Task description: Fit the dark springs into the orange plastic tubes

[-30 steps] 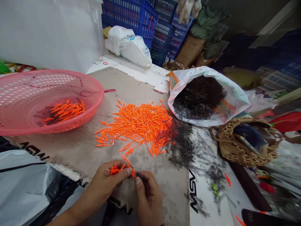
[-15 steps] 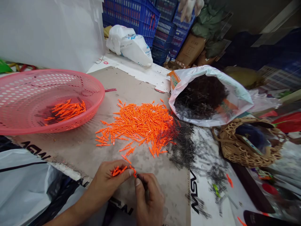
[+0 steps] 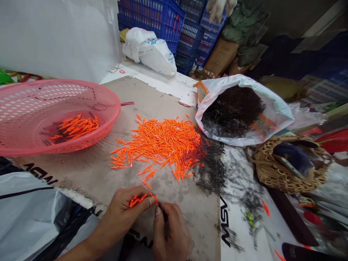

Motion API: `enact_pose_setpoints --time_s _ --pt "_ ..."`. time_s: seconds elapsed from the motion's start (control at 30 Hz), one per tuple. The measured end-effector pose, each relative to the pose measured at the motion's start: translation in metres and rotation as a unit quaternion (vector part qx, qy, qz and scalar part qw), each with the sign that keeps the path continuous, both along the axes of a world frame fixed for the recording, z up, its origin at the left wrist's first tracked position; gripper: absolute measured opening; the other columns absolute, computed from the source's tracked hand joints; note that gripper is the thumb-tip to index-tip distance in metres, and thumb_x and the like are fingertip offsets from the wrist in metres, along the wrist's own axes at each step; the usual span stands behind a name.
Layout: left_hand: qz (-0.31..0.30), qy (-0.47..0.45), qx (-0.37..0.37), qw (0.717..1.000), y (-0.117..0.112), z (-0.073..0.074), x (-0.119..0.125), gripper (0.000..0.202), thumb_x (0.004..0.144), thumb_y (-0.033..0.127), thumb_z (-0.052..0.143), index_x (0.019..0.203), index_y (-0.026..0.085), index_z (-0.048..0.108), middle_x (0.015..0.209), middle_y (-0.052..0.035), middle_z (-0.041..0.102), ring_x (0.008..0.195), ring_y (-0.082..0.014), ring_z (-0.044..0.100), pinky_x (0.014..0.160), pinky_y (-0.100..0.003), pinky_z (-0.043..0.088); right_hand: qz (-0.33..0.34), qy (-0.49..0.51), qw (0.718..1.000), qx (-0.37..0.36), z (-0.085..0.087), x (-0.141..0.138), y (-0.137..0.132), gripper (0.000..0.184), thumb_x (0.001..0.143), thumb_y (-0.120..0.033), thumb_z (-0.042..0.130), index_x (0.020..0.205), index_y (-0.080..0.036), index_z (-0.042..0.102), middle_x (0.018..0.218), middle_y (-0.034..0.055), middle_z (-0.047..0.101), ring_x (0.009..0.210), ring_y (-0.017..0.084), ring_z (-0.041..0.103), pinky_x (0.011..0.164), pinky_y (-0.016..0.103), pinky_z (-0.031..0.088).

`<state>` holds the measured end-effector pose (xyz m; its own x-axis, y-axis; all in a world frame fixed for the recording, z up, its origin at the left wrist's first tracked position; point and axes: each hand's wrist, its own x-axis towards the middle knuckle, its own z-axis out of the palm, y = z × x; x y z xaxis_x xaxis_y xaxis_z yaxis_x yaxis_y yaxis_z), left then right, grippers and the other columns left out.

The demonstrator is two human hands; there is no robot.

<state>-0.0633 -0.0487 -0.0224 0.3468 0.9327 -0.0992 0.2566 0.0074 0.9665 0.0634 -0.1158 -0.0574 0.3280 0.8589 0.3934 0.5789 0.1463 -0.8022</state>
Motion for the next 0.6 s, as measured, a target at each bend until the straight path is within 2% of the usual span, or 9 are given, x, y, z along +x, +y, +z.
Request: enact_pose_setpoints --time_s 0.27,0.4,0.47,0.53,0.6 --pt "0.002 -0.031 -0.047 0.998 0.0001 0.0002 0.0006 0.027 0.086 0.037 0.058 0.073 0.018 0.071 0.071 -0.0015 0.07 0.071 -0.0183 0.062 0.066 -0.024 0.046 0.016 0.062 0.997 -0.034 0.0004 0.0016 0.0028 0.017 0.094 -0.021 0.049 0.089 -0.025 0.065 0.08 -0.002 0.064 0.073 0.013 0.061 0.067 0.022 0.044" --pt "0.012 -0.07 -0.084 0.994 0.0003 -0.0037 0.0013 0.027 0.085 0.037 0.059 0.072 0.017 0.072 0.069 -0.002 0.068 0.069 -0.0176 0.059 0.065 -0.024 0.045 0.017 0.072 0.997 -0.034 0.0004 0.0027 0.0024 0.013 0.091 -0.024 0.054 0.097 -0.025 0.065 0.083 -0.0014 0.066 0.076 0.013 0.061 0.069 0.022 0.045" --pt "0.017 -0.084 -0.102 0.991 -0.0006 -0.0059 0.0013 0.026 0.084 0.037 0.061 0.072 0.017 0.072 0.069 -0.0018 0.067 0.067 -0.0163 0.056 0.062 -0.023 0.043 0.02 0.063 0.997 -0.031 0.0021 0.0037 0.0032 0.013 0.091 -0.026 0.054 0.095 -0.024 0.067 0.083 -0.0004 0.066 0.076 0.014 0.061 0.07 0.024 0.044" --pt "0.026 -0.096 -0.131 0.986 -0.0022 -0.0071 0.0017 0.025 0.082 0.037 0.062 0.073 0.016 0.071 0.064 0.0001 0.062 0.06 -0.0132 0.05 0.055 -0.022 0.038 0.029 0.081 0.995 -0.059 0.0041 0.0051 0.0054 0.018 0.092 -0.029 0.052 0.086 -0.023 0.068 0.078 0.0001 0.064 0.072 0.014 0.059 0.067 0.024 0.042" --pt "0.035 -0.111 -0.162 0.98 -0.0041 -0.007 0.0033 0.025 0.082 0.038 0.063 0.072 0.016 0.07 0.057 0.0031 0.053 0.051 -0.0104 0.04 0.048 -0.021 0.03 0.045 0.163 0.977 -0.131 0.0045 0.0061 0.0077 0.026 0.093 -0.035 0.05 0.078 -0.021 0.067 0.066 -0.0015 0.059 0.062 0.013 0.055 0.058 0.023 0.04"
